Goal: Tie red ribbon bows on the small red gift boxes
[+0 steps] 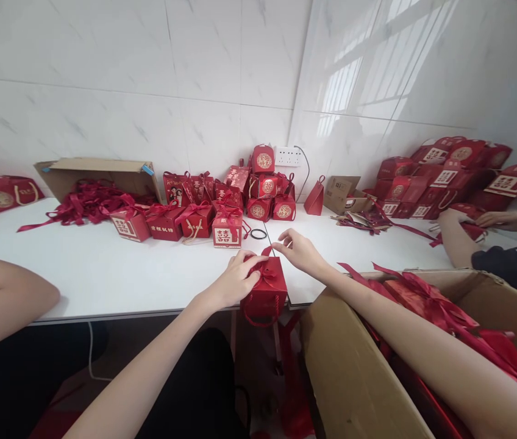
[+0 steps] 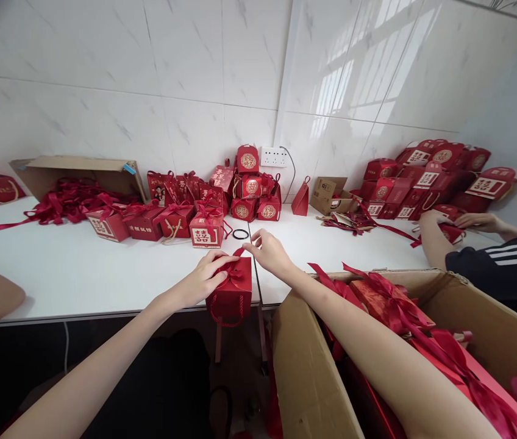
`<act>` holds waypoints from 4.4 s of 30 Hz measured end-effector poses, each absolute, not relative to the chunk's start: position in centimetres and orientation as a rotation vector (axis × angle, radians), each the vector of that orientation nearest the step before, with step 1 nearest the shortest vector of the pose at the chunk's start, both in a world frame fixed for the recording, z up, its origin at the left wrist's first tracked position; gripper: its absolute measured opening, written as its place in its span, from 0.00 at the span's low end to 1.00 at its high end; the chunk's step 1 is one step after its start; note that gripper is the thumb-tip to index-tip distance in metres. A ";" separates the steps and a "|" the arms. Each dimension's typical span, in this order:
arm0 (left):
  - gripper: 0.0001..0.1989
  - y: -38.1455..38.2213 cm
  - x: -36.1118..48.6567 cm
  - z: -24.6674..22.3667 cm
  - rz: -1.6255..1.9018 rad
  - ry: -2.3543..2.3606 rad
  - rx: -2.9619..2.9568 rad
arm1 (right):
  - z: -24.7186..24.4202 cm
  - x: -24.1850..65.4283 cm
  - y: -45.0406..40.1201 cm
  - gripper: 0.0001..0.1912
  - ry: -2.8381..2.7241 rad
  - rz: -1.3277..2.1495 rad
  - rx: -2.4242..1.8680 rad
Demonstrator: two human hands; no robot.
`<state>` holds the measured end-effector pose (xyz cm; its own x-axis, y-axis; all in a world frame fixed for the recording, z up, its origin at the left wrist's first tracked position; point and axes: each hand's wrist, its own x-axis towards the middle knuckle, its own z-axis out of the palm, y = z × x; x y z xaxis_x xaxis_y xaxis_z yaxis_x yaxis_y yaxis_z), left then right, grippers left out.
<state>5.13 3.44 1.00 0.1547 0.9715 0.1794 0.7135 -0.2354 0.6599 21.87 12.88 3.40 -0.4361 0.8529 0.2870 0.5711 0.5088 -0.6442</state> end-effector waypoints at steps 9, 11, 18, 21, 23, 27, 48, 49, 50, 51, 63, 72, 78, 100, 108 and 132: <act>0.23 3.1 5.7 1.1 0.874 1.727 2.029 | 6.1 22.6 11.6 0.30 -2.614 1.064 -1.326; 0.24 3.1 5.7 1.2 0.850 1.756 2.021 | 6.1 22.6 11.4 0.28 -2.594 1.118 -1.284; 0.28 3.8 4.9 1.1 0.798 1.774 1.924 | 5.0 22.2 11.1 0.17 -2.411 1.465 -1.018; 0.29 4.0 4.5 1.1 0.810 1.737 1.858 | 4.7 22.3 11.3 0.15 -2.250 1.691 -0.964; 0.29 3.8 4.5 1.1 0.861 1.701 1.826 | 4.4 22.4 11.5 0.14 -2.189 1.761 -0.938; 0.27 2.8 4.8 0.2 1.157 1.640 1.750 | 3.9 22.4 11.8 0.15 -2.112 1.827 -0.895; 0.18 1.4 3.5 -0.3 1.334 1.358 1.227 | 3.9 22.3 11.7 0.12 -2.033 1.992 -0.890; 0.18 1.4 3.4 -0.3 1.329 1.365 1.240 | 3.9 22.3 11.8 0.11 -2.031 1.994 -0.884; 0.18 1.5 3.4 -0.4 1.324 1.378 1.252 | 3.8 22.3 11.8 0.11 -2.032 1.998 -0.873; 0.18 1.6 3.3 -0.4 1.323 1.392 1.263 | 3.8 22.3 11.8 0.10 -2.036 2.004 -0.863; 0.18 1.4 3.5 -0.4 1.364 1.525 1.257 | 3.7 22.4 12.2 0.13 -1.926 1.977 -1.042; 0.31 1.5 2.7 -0.3 1.304 1.544 1.325 | 3.2 22.1 12.7 0.20 -1.949 1.669 -1.050; 0.20 1.7 0.4 -0.9 1.841 1.796 1.126 | 3.5 21.8 12.8 0.28 -1.833 1.533 -1.275; 0.16 4.4 3.2 0.3 1.691 1.657 1.282 | 3.5 21.9 10.5 0.52 -2.651 1.041 -0.818; 0.19 -0.1 3.7 -0.4 1.437 1.691 1.190 | 3.2 21.8 10.4 0.52 -2.657 0.935 -0.768; 0.10 8.0 6.0 1.2 1.574 1.681 1.600 | 2.2 22.1 12.2 0.50 -2.424 0.437 -0.815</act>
